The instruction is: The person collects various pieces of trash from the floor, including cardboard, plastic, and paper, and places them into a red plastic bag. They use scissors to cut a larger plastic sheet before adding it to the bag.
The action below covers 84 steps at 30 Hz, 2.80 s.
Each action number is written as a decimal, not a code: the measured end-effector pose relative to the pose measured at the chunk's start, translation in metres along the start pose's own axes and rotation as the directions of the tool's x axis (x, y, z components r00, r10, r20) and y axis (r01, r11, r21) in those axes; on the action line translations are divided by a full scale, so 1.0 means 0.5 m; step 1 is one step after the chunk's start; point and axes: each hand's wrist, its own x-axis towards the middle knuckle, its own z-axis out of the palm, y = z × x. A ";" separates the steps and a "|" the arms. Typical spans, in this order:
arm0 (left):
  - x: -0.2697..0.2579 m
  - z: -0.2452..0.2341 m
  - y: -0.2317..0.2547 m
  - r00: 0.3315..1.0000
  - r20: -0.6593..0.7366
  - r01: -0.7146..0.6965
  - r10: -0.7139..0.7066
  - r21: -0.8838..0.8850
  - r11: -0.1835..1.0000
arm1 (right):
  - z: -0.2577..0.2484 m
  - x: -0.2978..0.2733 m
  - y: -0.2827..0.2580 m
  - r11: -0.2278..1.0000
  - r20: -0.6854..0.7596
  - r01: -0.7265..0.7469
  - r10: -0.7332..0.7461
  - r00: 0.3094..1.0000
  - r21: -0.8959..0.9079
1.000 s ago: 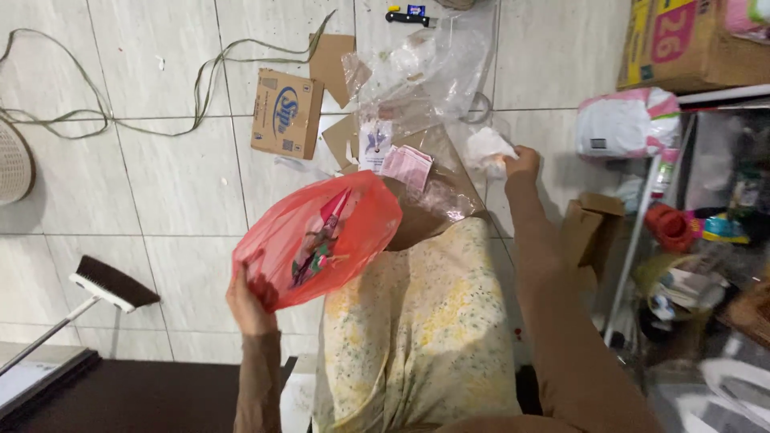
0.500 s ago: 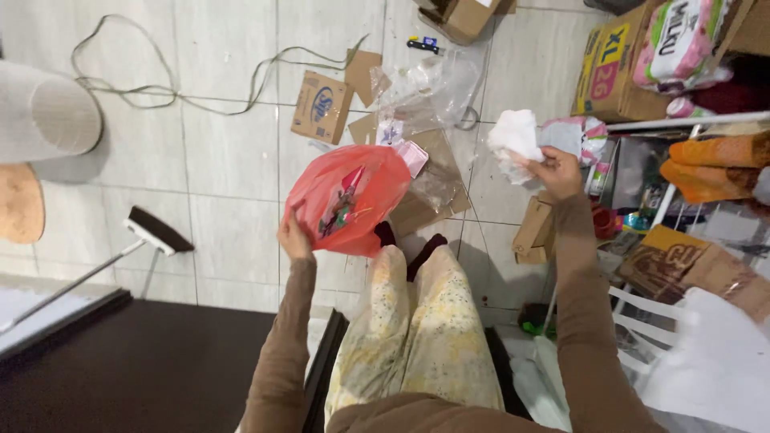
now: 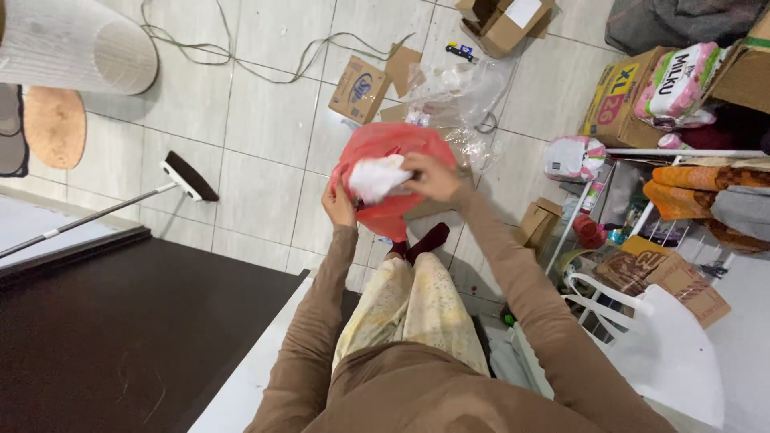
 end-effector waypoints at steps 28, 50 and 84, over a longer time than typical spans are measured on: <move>0.091 -0.300 -0.075 0.897 -0.291 0.349 -0.333 0.006 0.937 | -0.090 -0.197 0.409 0.649 -0.398 -0.653 0.759 0.516 0.391; 0.204 -0.321 -0.425 0.853 -0.388 0.302 -0.350 -0.181 0.936 | 0.142 -0.065 1.426 0.356 -0.291 -0.605 0.934 0.206 0.713; 0.064 -0.181 0.040 0.941 -0.202 0.212 -0.273 -0.279 0.937 | 0.076 0.067 -0.036 0.993 -0.246 0.024 -0.051 0.968 -0.114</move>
